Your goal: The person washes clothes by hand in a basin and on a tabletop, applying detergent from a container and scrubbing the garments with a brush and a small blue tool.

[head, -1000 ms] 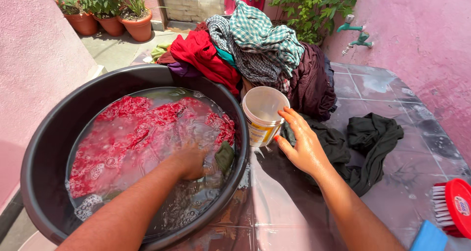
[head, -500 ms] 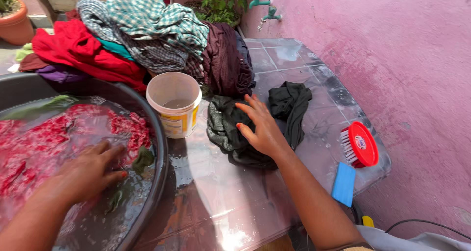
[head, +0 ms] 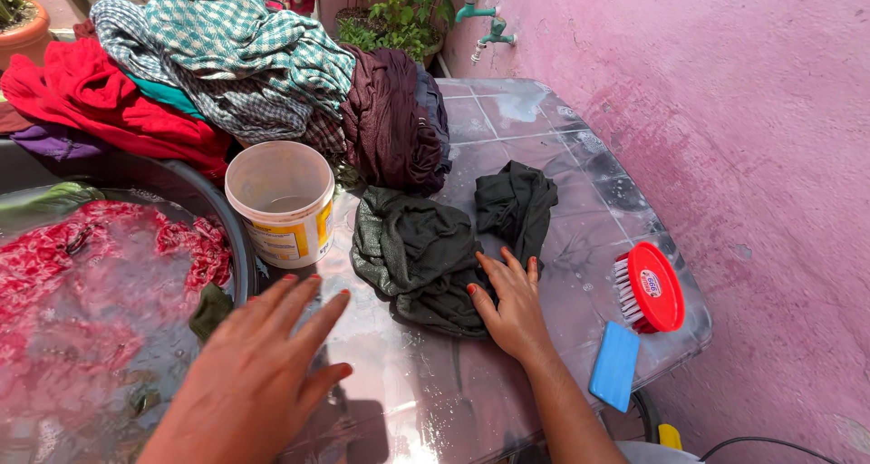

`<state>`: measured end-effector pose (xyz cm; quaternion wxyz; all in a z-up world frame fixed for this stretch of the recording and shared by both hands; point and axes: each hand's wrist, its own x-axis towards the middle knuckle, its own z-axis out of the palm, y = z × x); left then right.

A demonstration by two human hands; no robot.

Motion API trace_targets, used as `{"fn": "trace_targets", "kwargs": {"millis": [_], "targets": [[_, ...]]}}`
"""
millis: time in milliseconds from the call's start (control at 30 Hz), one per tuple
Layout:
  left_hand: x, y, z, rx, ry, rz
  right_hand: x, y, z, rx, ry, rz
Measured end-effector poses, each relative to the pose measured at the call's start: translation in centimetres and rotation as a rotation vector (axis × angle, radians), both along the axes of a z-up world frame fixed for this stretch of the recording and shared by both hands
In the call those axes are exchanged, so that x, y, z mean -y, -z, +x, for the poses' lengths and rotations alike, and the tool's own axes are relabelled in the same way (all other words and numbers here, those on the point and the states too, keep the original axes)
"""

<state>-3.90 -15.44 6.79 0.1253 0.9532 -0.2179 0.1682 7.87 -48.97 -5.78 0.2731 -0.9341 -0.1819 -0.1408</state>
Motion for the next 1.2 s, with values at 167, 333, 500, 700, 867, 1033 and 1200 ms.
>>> {"fn": "trace_targets", "kwargs": {"millis": [167,333,500,700,867,1033,1200], "targets": [[5.3,3.8,4.6,-0.36,0.148,-0.33,0.7,-0.1,-0.9,-0.032,-0.042,0.048],[7.5,8.5,9.4,0.081,0.114,-0.306,1.8,0.4,-3.3,-0.081,-0.053,0.114],[6.2,10.5,9.1,-0.018,-0.051,-0.489,2.5,1.3,-5.0,-0.1,-0.015,0.179],[-0.5,14.6,2.1,-0.183,-0.241,-0.72,2.7,0.6,-4.9,-0.138,-0.019,0.297],[-3.2,18.8,-4.7,-0.261,-0.359,-0.739,3.1,0.5,-2.7,-0.136,-0.083,0.302],[-1.0,15.2,-4.8,-0.079,-0.286,-0.703,2.1,-0.2,2.1,-0.15,-0.128,0.246],[3.6,8.4,-1.9,0.06,0.153,-0.343,0.9,-2.1,0.6,-0.014,-0.131,0.258]]}}
